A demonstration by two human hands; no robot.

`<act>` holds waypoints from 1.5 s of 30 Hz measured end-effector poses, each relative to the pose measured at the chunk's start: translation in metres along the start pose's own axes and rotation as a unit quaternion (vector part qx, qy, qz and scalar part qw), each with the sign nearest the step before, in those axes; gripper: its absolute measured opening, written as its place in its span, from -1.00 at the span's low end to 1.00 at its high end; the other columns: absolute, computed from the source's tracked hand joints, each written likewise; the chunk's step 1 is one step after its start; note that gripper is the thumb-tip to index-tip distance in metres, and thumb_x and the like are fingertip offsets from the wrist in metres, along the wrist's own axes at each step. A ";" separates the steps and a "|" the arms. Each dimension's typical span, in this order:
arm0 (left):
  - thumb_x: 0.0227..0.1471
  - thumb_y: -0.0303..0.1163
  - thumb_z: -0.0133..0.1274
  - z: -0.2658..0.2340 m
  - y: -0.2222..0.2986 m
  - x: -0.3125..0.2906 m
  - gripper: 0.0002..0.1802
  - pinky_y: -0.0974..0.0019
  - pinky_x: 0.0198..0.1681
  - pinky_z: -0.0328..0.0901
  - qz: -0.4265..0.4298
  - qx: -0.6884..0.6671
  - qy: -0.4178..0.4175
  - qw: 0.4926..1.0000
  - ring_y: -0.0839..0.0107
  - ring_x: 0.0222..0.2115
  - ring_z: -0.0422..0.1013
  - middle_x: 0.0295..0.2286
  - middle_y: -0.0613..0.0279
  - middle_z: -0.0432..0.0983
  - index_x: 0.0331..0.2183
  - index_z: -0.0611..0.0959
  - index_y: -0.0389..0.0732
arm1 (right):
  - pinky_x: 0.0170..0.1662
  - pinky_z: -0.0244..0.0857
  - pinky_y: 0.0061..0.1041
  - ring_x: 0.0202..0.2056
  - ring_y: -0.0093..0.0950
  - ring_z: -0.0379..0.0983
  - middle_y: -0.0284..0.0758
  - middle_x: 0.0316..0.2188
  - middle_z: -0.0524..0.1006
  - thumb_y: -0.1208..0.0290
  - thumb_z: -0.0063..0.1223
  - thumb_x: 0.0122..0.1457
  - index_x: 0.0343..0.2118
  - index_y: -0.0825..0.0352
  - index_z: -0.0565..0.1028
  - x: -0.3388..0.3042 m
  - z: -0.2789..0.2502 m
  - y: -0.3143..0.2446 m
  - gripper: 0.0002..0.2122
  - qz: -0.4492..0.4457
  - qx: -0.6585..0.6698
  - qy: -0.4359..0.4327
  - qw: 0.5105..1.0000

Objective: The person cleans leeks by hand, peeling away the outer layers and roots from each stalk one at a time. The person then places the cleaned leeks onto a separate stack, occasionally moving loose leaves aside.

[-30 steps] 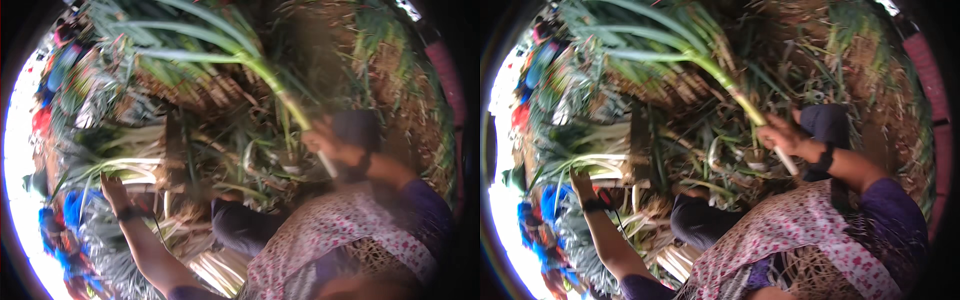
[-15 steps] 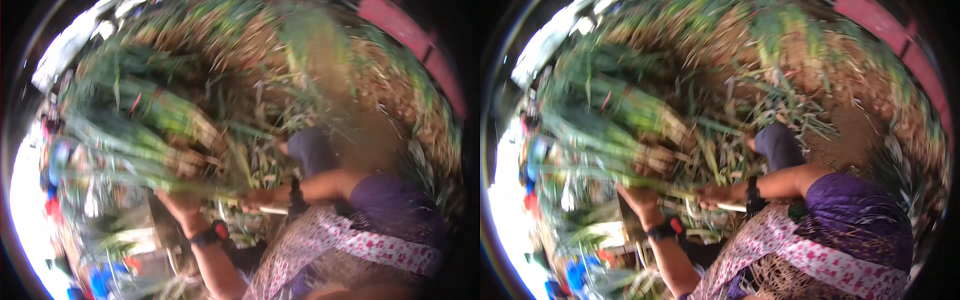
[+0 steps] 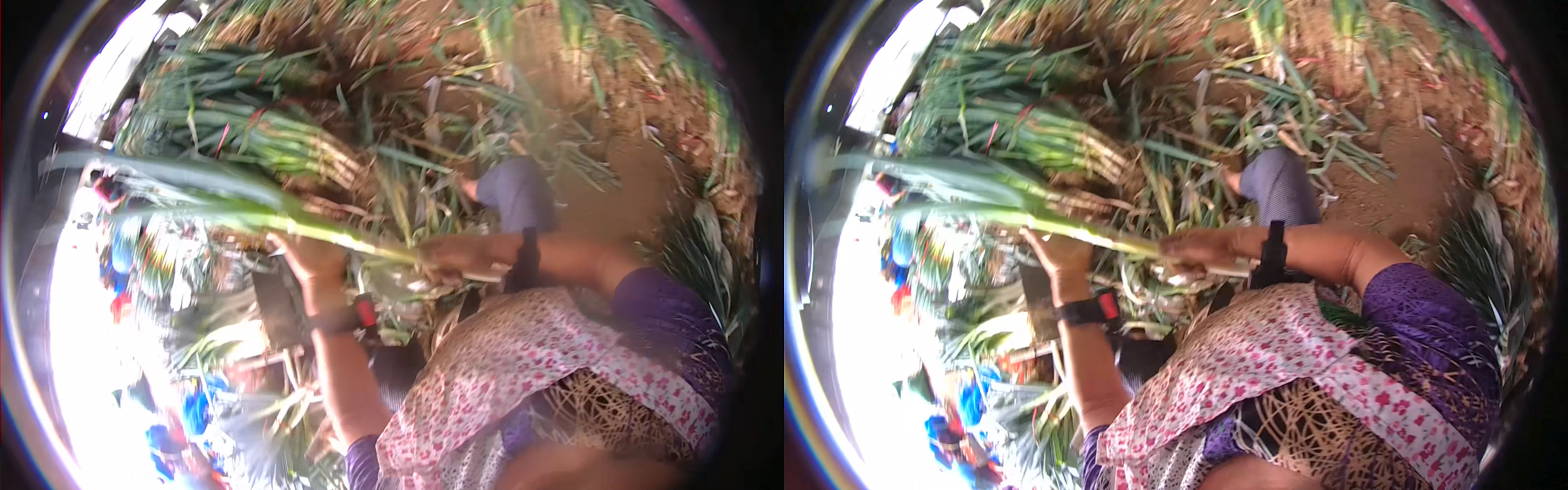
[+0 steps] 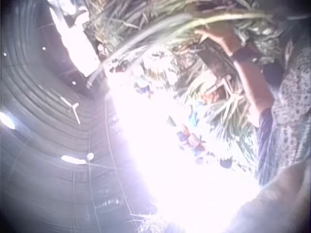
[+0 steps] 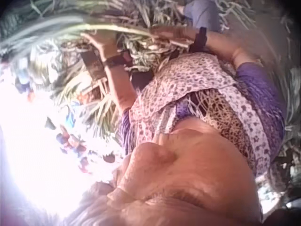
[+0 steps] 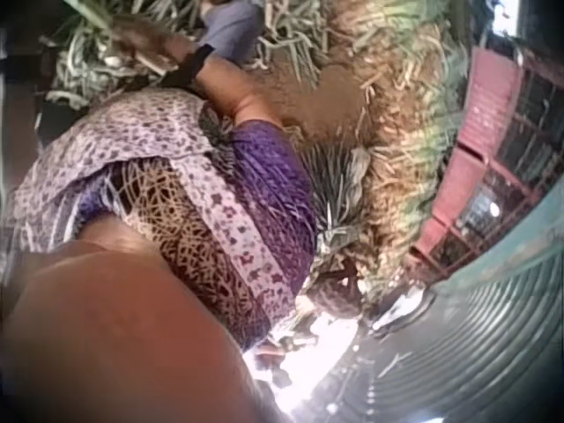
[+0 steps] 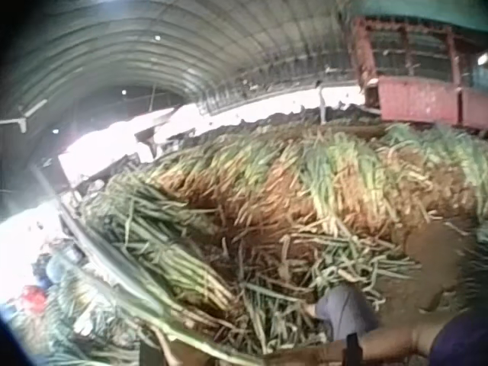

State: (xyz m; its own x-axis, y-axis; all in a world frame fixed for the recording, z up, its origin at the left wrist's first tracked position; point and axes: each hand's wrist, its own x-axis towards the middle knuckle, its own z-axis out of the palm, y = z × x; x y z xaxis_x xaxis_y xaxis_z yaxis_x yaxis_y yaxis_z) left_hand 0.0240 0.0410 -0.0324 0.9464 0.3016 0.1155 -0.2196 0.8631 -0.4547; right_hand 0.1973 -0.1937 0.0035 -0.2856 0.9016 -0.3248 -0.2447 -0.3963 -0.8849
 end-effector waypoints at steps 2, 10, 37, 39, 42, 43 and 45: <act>-0.04 0.28 -0.25 0.045 -0.111 0.036 -0.26 -0.02 0.02 0.09 0.203 0.446 0.034 0.871 0.24 -0.03 0.21 -0.12 0.24 0.34 -0.02 0.32 -0.11 | -0.61 0.18 -0.63 -0.68 -0.67 0.21 -0.45 -0.65 0.33 0.12 -0.33 0.25 -0.03 0.39 0.24 0.004 -0.008 0.001 -0.59 -0.032 -0.002 0.023 0.999; 0.03 -0.01 -0.08 0.055 -0.110 0.011 -0.49 0.14 -0.05 0.16 0.225 0.528 0.011 0.819 0.36 -0.30 0.31 -0.43 0.33 0.35 -0.07 0.39 -0.13 | -0.44 0.28 -0.49 -0.58 -0.50 0.39 -0.27 -0.55 0.48 0.18 -0.06 0.11 -0.28 0.38 0.45 0.054 0.005 -0.030 -0.69 -0.282 -0.352 0.171 0.876; -0.04 -0.01 0.02 0.045 -0.119 0.009 -0.50 0.09 -0.01 0.14 0.198 0.710 0.006 0.676 0.26 -0.17 0.36 -0.35 0.20 0.48 -0.19 0.48 -0.22 | -0.68 0.03 -0.54 -0.76 -0.62 0.15 -0.45 -0.83 0.32 0.28 0.05 -0.10 -0.78 0.29 0.42 0.069 -0.001 -0.056 -0.75 -0.134 -0.096 0.206 0.965; -0.04 0.00 0.02 0.039 -0.118 0.007 -0.49 0.11 -0.02 0.13 0.190 0.667 -0.025 0.720 0.29 -0.21 0.37 -0.39 0.26 0.49 -0.19 0.48 -0.22 | -0.69 0.03 -0.56 -0.77 -0.63 0.15 -0.44 -0.83 0.33 0.30 0.06 -0.10 -0.78 0.28 0.41 0.075 -0.012 -0.035 -0.77 -0.099 -0.104 0.204 0.968; -0.09 0.06 0.03 0.052 -0.112 0.002 -0.48 0.01 0.06 0.06 0.158 0.609 -0.112 0.769 0.28 -0.24 0.40 -0.48 0.36 0.48 -0.20 0.47 -0.13 | -0.70 0.10 -0.58 -0.81 -0.59 0.15 -0.44 -0.82 0.34 0.33 0.01 -0.04 -0.71 0.28 0.43 0.076 -0.037 0.013 -0.79 0.050 -0.128 0.257 0.957; -0.09 0.06 0.03 0.062 -0.122 0.009 -0.47 -0.01 0.07 0.04 0.160 0.597 -0.116 0.778 0.27 -0.23 0.40 -0.47 0.35 0.48 -0.19 0.46 -0.13 | -0.70 0.10 -0.58 -0.81 -0.59 0.15 -0.44 -0.82 0.34 0.33 0.01 -0.04 -0.71 0.28 0.43 0.071 -0.094 0.073 -0.79 0.046 -0.128 0.267 0.954; -0.10 0.05 0.04 0.075 -0.124 0.012 -0.44 -0.04 0.09 0.00 0.162 0.587 -0.119 0.784 0.26 -0.18 0.37 -0.45 0.32 0.48 -0.16 0.42 -0.15 | -0.61 0.21 -0.50 -0.71 -0.51 0.29 -0.34 -0.72 0.40 0.16 -0.03 0.06 -0.52 0.31 0.53 0.063 -0.173 0.135 -0.72 0.199 -0.508 0.347 0.763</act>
State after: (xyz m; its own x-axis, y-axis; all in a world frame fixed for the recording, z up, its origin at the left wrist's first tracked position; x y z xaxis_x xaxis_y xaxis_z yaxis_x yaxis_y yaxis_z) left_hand 0.0452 -0.0318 0.0916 0.7548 0.5291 0.3876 -0.6393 0.4610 0.6155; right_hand 0.3060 -0.1604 -0.1946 0.4952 0.7597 -0.4215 0.6794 -0.6410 -0.3571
